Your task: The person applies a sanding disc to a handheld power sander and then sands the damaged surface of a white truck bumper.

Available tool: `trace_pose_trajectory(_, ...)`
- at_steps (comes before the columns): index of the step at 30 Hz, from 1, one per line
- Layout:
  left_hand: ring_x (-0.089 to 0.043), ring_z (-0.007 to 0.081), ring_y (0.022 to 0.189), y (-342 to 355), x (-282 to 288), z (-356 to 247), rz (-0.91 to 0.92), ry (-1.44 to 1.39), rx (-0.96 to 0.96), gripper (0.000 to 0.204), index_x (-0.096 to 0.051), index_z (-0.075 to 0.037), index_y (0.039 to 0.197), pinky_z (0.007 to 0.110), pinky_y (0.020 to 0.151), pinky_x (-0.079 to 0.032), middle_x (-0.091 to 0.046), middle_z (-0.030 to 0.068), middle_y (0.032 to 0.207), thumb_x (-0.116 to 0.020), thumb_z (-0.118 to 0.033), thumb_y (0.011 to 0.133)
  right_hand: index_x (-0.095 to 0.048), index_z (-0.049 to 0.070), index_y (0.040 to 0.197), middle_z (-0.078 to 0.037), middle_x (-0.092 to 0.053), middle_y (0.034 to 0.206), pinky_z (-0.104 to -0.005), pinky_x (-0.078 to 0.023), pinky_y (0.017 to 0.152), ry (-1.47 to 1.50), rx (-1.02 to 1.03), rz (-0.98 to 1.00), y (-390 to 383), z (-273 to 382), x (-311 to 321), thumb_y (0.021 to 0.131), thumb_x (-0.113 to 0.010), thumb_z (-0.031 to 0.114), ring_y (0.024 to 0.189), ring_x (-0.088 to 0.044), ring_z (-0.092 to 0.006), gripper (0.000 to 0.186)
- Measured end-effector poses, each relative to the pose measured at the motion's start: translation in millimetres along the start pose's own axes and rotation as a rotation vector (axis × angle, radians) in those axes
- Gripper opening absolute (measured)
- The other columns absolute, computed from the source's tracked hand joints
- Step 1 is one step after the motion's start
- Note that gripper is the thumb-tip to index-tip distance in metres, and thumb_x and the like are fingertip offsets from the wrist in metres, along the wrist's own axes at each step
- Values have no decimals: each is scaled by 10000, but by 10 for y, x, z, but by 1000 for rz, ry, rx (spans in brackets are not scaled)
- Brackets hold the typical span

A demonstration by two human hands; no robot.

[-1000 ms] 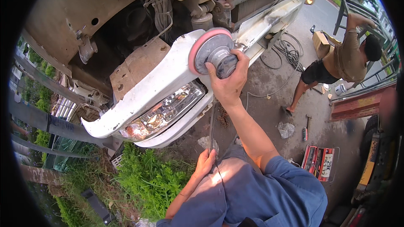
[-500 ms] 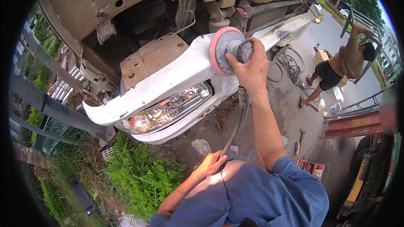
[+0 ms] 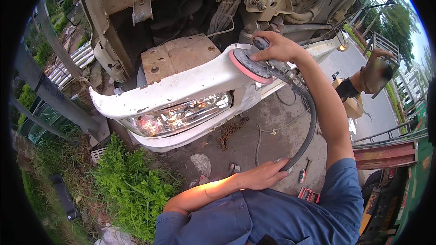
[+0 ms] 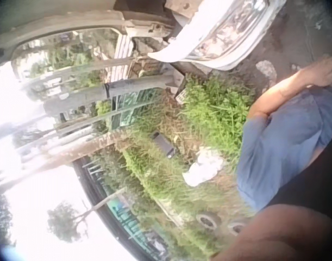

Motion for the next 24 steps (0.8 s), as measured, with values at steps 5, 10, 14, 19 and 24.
trace_pose_trajectory(5, -669, 342, 834, 83, -45, 167, 6, -105, 15, 474, -389, 25, 1457, 439, 758, -514, -653, 200, 882, -480, -259, 1089, -639, 76, 1197, -40, -663, 992, -305, -479, 851, 61, 71, 49, 58, -16, -64, 769, -912, 267, 945, -594, -143, 542)
trace_pose_trajectory(10, -671, 321, 816, 166, -101, 318, -59, -89, 51, 475, -414, 38, 1465, 416, 761, -523, -662, 185, 878, -494, -226, 1079, -630, 57, 1185, -58, -661, 980, -305, -480, 860, 143, 172, 28, 33, -134, -93, 756, -907, 287, 952, -601, -156, 560)
trace_pose_trajectory(14, -674, 339, 836, 342, -103, 341, -154, -94, 71, 471, -434, 49, 1452, 427, 777, -521, -668, 206, 918, -510, -219, 1073, -626, 35, 1201, -111, -683, 977, -341, -506, 857, -43, 240, -5, 31, 126, 18, 731, -898, 292, 935, -651, -225, 601)
trace_pose_trajectory(19, -676, 386, 915, 455, -27, 171, -183, -49, -96, 477, -438, 54, 1452, 455, 820, -511, -665, 253, 999, -522, -220, 1070, -636, 23, 1203, -216, -710, 1031, -433, -548, 851, -283, 389, 120, 96, 973, -300, 692, -855, 275, 953, -705, -368, 611)
trace_pose_trajectory(24, -656, 454, 1053, 448, 62, 137, -210, -90, -16, 472, -437, 34, 1467, 461, 919, -509, -653, 297, 1198, -531, -159, 1047, -637, 21, 1186, -214, -712, 1048, -435, -551, 863, -215, 612, 217, 184, 1486, -636, 681, -850, 282, 981, -706, -377, 607)
Point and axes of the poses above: each hand's wrist, its own y-axis towards the middle knuckle, its own x-axis out of the back of the hand, z = x × y, the point moved 3 cm from there along y, towards the middle knuckle
